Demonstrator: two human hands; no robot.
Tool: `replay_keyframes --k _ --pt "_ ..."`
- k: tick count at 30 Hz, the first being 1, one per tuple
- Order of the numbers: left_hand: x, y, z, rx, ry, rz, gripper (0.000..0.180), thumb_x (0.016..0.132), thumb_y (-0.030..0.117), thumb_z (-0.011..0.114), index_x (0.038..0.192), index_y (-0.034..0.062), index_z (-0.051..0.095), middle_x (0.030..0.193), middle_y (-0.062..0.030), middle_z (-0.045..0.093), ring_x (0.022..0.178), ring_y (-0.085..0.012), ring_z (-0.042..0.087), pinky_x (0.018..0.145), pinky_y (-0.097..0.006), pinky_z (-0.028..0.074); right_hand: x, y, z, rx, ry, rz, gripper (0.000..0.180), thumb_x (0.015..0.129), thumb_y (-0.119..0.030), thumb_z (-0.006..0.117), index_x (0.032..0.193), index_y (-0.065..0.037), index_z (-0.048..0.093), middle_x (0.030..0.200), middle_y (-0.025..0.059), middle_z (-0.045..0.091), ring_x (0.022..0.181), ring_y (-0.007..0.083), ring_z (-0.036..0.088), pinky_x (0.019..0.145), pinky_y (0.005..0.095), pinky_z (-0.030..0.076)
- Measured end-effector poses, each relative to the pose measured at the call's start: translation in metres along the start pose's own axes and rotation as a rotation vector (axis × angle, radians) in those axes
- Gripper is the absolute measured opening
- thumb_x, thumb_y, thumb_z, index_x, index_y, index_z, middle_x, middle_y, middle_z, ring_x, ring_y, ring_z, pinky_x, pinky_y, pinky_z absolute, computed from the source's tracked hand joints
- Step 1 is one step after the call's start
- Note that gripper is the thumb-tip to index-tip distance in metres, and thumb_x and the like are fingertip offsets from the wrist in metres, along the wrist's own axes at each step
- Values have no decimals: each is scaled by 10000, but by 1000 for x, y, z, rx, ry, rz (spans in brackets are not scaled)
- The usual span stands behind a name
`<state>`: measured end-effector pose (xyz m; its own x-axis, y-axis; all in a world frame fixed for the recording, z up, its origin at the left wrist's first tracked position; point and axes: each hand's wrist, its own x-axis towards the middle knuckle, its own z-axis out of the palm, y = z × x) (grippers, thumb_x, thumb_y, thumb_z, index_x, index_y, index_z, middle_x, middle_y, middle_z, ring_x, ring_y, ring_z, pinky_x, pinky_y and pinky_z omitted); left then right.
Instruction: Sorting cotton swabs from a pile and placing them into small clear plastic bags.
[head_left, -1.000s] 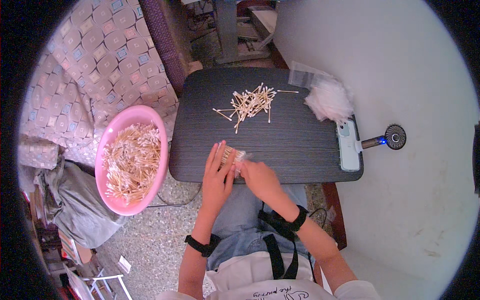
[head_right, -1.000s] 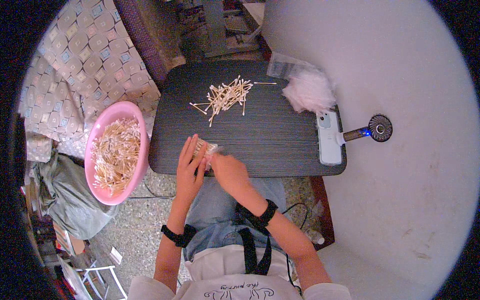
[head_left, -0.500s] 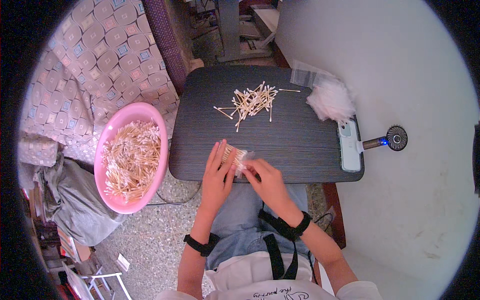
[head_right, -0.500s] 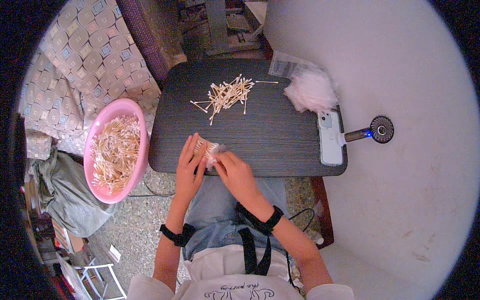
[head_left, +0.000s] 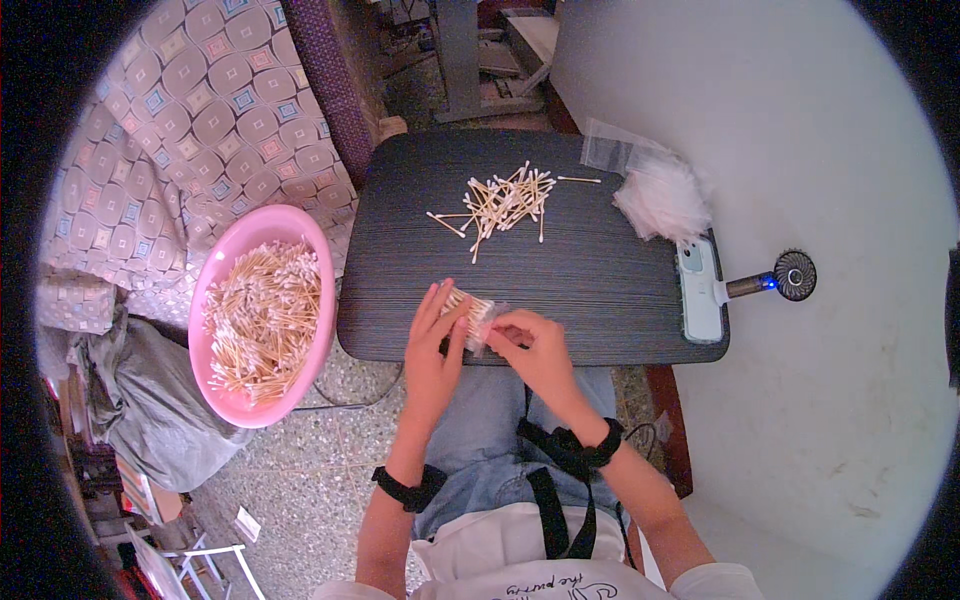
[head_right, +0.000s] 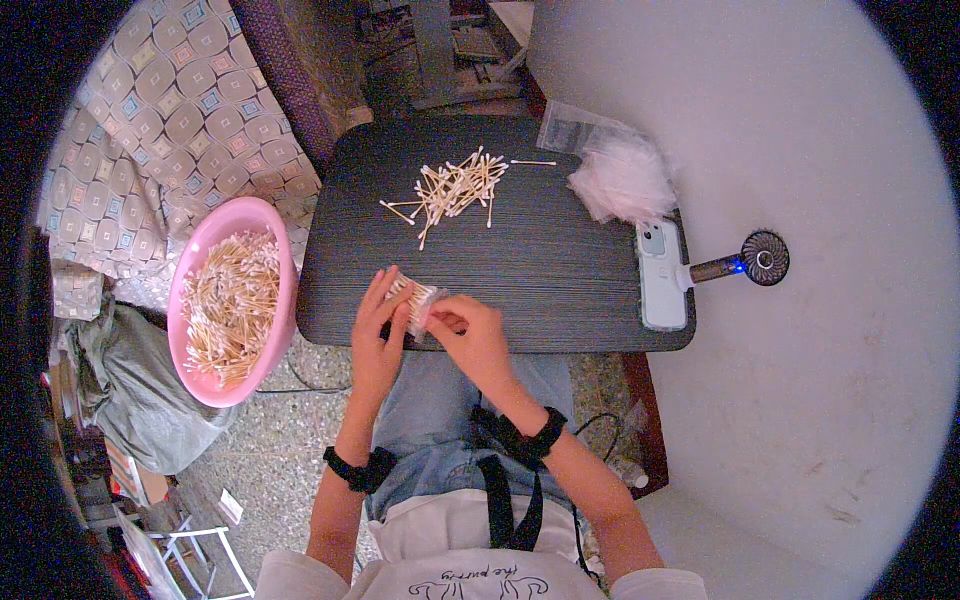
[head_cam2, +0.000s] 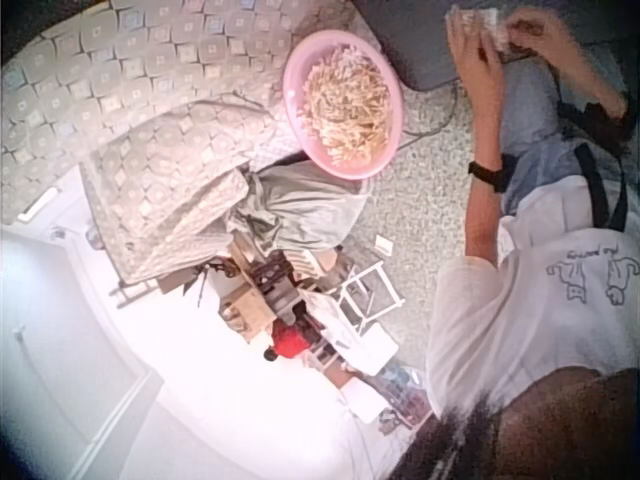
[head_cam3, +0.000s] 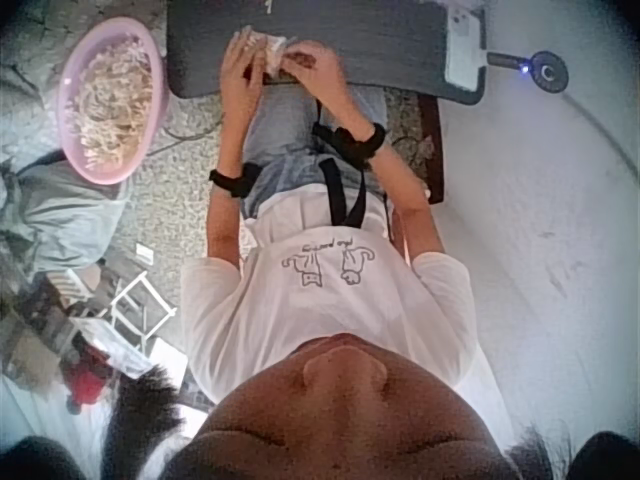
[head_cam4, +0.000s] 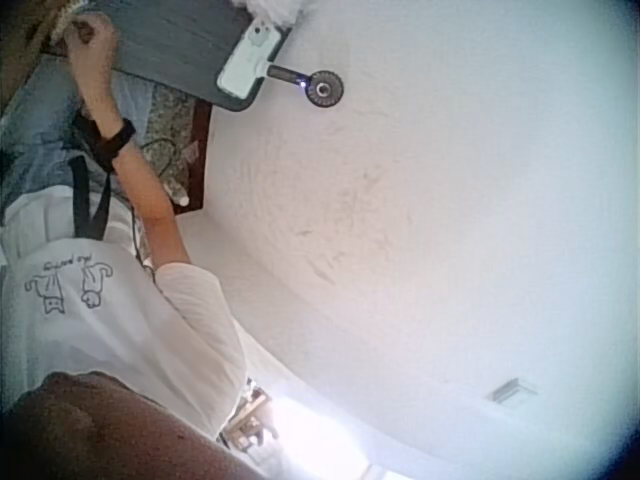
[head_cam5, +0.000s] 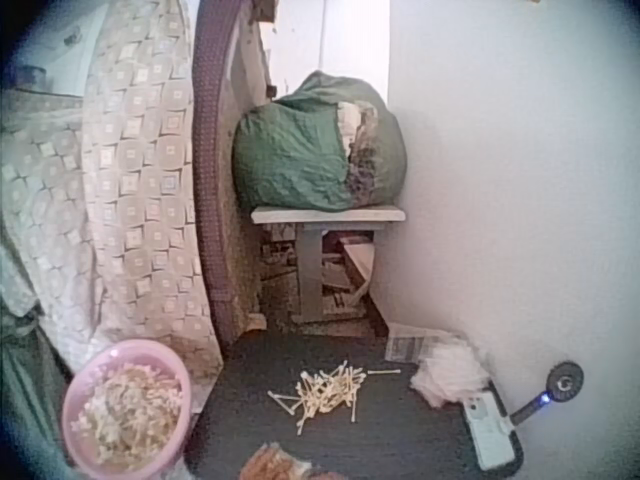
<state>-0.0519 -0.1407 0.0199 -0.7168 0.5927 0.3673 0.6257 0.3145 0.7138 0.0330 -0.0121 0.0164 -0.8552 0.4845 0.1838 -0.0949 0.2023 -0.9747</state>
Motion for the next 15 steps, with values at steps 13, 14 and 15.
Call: replay_keyframes --k 13,14,15 --pt "8 -11 -1 -312 70 -151 299 829 80 613 1125 41 632 1261 -117 565 1290 -290 410 1047 -359 315 4 2 -8 306 -89 250 144 822 -20 635 951 13 581 757 70 636 655 116 624 576 231 513" --pt "7 -12 -2 -273 48 -137 308 833 89 614 1136 37 627 1264 -117 564 1296 -291 402 1048 -359 312 3 0 -12 207 -144 186 163 819 -16 643 965 18 578 805 73 634 684 116 629 604 227 518" --pt "7 -12 -2 -274 48 -137 308 833 89 614 1136 37 627 1264 -117 564 1296 -291 402 1048 -359 312 1 -2 -16 105 -194 121 183 816 -12 651 979 22 575 853 75 631 713 115 634 631 223 524"
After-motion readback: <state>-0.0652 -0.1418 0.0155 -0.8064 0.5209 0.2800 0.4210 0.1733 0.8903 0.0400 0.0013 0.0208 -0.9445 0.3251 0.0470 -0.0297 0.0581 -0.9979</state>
